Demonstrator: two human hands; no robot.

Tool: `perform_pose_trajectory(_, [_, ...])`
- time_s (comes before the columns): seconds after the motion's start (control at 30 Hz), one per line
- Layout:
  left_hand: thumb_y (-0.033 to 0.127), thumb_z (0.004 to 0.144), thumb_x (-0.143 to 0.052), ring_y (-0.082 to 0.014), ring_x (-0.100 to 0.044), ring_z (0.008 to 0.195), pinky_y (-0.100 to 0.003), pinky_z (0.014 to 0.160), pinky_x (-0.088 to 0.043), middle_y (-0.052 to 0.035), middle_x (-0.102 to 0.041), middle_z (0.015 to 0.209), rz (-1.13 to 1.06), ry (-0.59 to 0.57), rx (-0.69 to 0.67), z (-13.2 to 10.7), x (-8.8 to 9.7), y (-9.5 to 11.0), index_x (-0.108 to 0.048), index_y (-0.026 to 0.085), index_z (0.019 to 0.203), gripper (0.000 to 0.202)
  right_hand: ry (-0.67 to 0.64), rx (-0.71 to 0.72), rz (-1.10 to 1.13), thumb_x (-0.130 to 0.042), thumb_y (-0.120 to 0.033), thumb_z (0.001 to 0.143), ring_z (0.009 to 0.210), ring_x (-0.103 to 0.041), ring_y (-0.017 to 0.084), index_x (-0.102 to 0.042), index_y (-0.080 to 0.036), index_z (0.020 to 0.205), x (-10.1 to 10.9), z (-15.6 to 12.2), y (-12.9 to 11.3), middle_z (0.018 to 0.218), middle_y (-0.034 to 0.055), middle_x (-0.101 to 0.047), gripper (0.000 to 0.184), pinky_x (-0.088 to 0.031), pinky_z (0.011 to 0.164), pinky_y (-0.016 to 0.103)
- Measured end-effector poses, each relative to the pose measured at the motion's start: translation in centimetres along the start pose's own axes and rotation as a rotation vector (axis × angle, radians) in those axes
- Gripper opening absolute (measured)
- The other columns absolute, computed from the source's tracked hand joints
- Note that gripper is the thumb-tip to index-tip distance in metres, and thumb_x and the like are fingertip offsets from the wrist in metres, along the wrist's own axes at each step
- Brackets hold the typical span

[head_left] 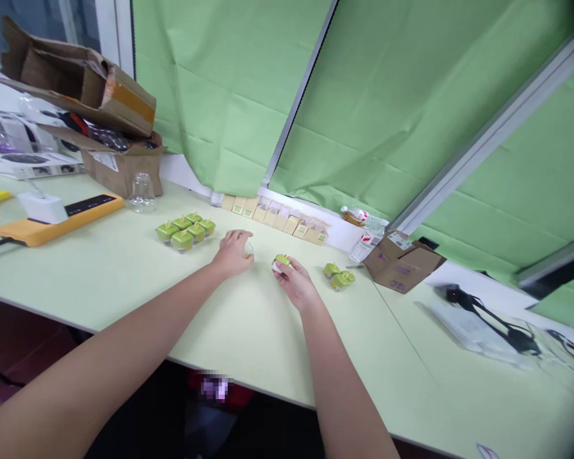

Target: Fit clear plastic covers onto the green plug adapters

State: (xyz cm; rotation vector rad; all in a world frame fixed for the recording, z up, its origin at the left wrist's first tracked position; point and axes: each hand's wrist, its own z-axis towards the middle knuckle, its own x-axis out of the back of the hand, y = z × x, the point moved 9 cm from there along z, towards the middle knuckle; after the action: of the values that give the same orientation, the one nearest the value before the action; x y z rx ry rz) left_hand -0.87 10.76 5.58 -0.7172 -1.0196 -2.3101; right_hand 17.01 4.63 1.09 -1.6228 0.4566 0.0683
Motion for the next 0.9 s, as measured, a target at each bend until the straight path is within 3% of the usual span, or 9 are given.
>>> perform_pose_trajectory(0.13, [0.017, 0.075, -0.057, -0.0249, -0.047, 0.124, -0.04, 0.107, -0.04, -0.007, -0.057, 0.129, -0.21, -0.096, -0.3, -1.0, 0.3, 5.4, -0.054, 0.023, 0.128, 0.053, -0.093, -0.042, -0.04, -0.079, -0.023, 0.069, 0.075, -0.065, 0.014, -0.063, -0.022, 0.097, -1.0, -0.5, 0.2, 0.085, 0.0023, -0.069, 0.033, -0.05, 0.065, 0.024])
perform_pose_trajectory(0.23, [0.014, 0.076, -0.054, -0.0222, -0.054, 0.115, -0.037, 0.102, -0.045, -0.0068, -0.06, 0.124, -0.338, -0.197, -0.351, -1.9, -0.3, 7.1, -0.057, 0.022, 0.126, 0.051, -0.167, -0.068, -0.099, -0.078, -0.028, 0.07, 0.072, -0.064, 0.014, -0.062, -0.024, 0.1, -1.7, -0.8, 0.4, 0.083, 0.0015, -0.068, 0.034, -0.049, 0.063, 0.024])
perform_pose_trajectory(0.47, [0.017, 0.072, -0.058, -0.0197, -0.061, 0.095, -0.03, 0.079, -0.053, -0.0069, -0.063, 0.117, -0.493, -0.298, -0.248, -1.9, -1.6, 6.2, -0.062, 0.021, 0.119, 0.048, -0.19, -0.089, -0.221, -0.066, -0.033, 0.071, 0.053, -0.053, 0.01, -0.057, -0.025, 0.1, -1.8, -0.4, 1.5, 0.069, -0.0046, -0.06, 0.032, -0.042, 0.051, 0.022])
perform_pose_trajectory(0.73, [0.015, 0.071, -0.057, -0.021, -0.061, 0.099, -0.029, 0.078, -0.054, -0.0079, -0.061, 0.121, -0.536, -0.319, -0.226, -2.0, -1.9, 6.3, -0.064, 0.022, 0.121, 0.051, -0.185, -0.061, -0.276, -0.057, -0.036, 0.07, 0.044, -0.041, 0.008, -0.049, -0.025, 0.101, -2.3, -0.3, 1.7, 0.062, -0.0091, -0.049, 0.034, -0.032, 0.042, 0.019])
perform_pose_trajectory(0.9, [0.01, 0.072, -0.051, -0.0218, -0.059, 0.11, -0.03, 0.086, -0.053, -0.0063, -0.06, 0.128, -0.54, -0.318, -0.242, -2.3, -1.8, 7.4, -0.061, 0.023, 0.126, 0.056, -0.155, -0.03, -0.304, -0.053, -0.035, 0.071, 0.042, -0.036, 0.007, -0.049, -0.026, 0.105, -2.3, -0.2, 1.7, 0.061, -0.0099, -0.047, 0.035, -0.028, 0.04, 0.018])
